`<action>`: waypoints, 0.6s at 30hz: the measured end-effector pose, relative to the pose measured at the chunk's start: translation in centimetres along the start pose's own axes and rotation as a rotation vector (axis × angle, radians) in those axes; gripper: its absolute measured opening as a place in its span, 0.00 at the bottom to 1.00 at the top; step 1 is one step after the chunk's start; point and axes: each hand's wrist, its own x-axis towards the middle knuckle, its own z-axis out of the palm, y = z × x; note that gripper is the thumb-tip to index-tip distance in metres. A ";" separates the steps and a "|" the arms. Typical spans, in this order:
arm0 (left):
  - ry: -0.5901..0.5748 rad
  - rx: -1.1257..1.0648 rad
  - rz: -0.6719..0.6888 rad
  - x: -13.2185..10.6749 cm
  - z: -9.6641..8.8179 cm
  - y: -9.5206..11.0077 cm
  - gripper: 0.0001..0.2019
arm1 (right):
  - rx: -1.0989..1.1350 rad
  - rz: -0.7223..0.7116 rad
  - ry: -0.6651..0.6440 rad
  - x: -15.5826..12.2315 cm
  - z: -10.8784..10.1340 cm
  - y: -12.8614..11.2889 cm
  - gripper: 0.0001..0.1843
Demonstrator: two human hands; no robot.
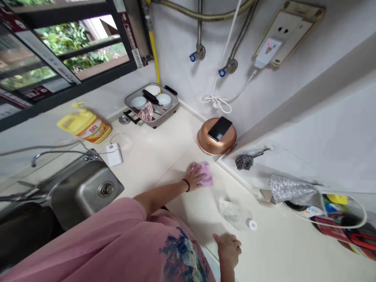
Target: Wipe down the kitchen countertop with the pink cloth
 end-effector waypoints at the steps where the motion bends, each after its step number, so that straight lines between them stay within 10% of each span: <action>1: 0.007 -0.012 -0.098 -0.4 -1.9 -2.4 0.35 | -0.002 -0.001 -0.002 0.0 -0.1 0.0 0.60; 5: 0.112 -0.062 -0.524 -4.3 -8.6 -11.6 0.34 | -0.014 0.002 -0.005 -0.1 -0.2 0.0 0.61; 9: 0.201 -0.069 -0.698 -9.7 -11.3 -16.2 0.28 | 0.009 0.010 -0.002 0.2 -0.1 0.0 0.61; 13: 0.200 -0.068 -0.720 -12.1 -10.6 -15.1 0.23 | 0.005 0.009 -0.018 0.6 -0.1 0.1 0.60; 18: 0.153 -0.079 -0.647 -10.9 -5.4 -7.5 0.34 | -0.035 -0.009 -0.021 0.5 -1.0 -0.2 0.55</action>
